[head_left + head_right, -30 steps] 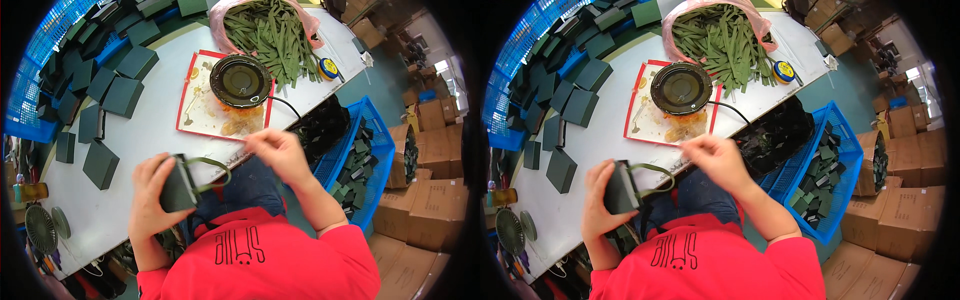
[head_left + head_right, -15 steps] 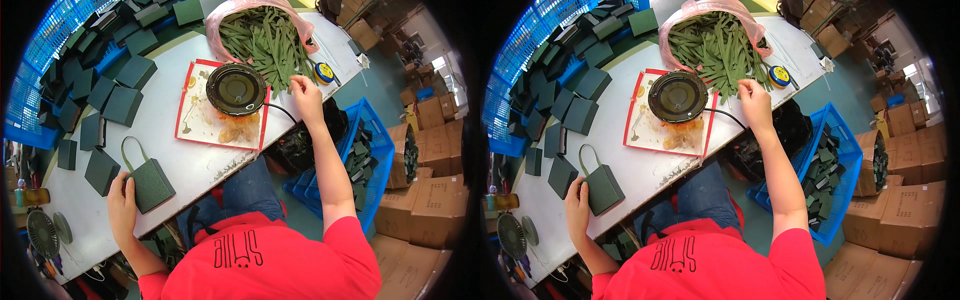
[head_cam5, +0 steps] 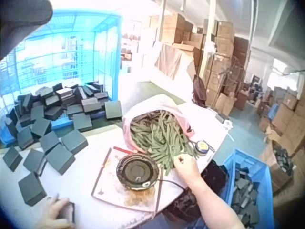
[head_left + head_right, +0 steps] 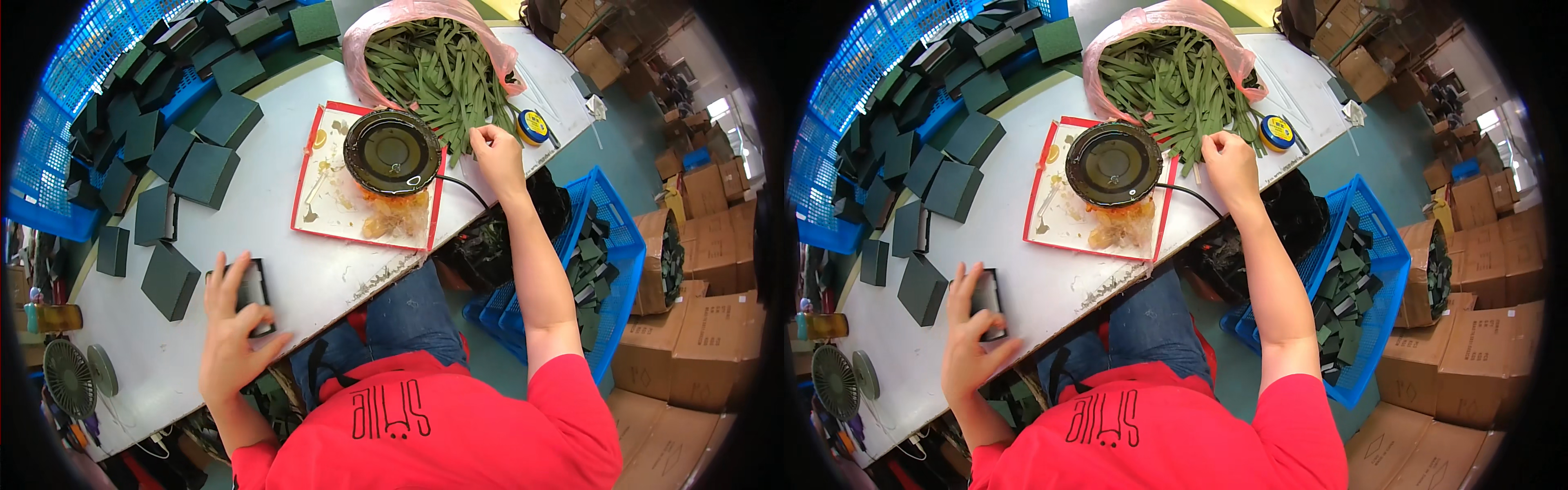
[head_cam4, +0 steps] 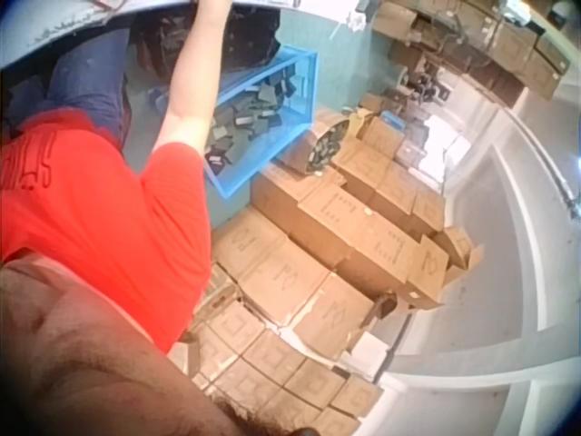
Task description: The person attaches green fabric straps to small green rectangular boxes. They pick up a box, thread a strap through a slot, and secure it, repeating this process for multiple units. The finished boxes are placed into a basket on the floor.
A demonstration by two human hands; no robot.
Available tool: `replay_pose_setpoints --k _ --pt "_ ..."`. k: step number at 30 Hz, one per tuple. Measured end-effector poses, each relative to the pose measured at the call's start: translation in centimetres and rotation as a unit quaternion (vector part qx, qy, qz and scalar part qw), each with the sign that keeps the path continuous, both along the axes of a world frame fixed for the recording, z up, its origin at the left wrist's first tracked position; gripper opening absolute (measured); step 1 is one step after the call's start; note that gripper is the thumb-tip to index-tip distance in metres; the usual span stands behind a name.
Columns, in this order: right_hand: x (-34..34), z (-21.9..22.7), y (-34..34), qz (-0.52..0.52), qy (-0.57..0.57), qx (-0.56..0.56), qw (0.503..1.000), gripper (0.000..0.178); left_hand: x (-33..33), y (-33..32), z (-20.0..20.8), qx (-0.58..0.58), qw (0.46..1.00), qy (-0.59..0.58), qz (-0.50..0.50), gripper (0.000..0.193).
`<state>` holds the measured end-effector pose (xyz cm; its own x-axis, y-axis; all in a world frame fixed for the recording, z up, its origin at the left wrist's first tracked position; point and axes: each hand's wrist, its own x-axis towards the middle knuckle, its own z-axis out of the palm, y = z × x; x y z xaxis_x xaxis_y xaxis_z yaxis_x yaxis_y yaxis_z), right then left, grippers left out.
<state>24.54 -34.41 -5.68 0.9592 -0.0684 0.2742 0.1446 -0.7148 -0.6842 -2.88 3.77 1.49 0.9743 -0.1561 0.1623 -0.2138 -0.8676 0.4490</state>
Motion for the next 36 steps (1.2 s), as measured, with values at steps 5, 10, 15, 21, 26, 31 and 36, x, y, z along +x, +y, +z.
replay_pose_setpoints --k 5,10,15,21,26,31,36 --pt "-1.7 1.6 -0.2 0.013 0.029 0.070 0.997 0.021 0.2 -0.5 -0.3 0.038 0.996 0.074 0.040 0.073" --pt "-3.2 1.5 -0.5 0.042 0.007 0.100 0.994 0.017 0.3 -0.5 0.1 0.063 0.995 0.054 0.058 0.079" --pt "-3.9 1.0 -0.6 0.094 -0.037 0.067 0.993 0.019 0.3 -0.8 0.1 0.084 0.994 0.035 0.058 0.081" --pt "-5.6 3.0 -0.7 0.036 0.012 -0.063 0.997 0.028 0.3 -0.9 0.0 0.077 0.993 0.037 0.080 0.088" --pt "-6.3 3.6 0.2 0.070 -0.094 -0.052 0.992 0.016 0.5 -1.0 0.0 0.085 0.992 0.033 0.089 0.094" --pt "-4.9 1.9 -0.3 0.172 -0.163 -0.197 0.951 0.023 0.6 -1.1 0.1 0.093 0.992 0.026 0.082 0.094" --pt "-3.8 2.7 0.7 0.240 -0.136 -0.239 0.931 0.019 0.5 -1.1 0.1 0.092 0.992 0.030 0.085 0.094"
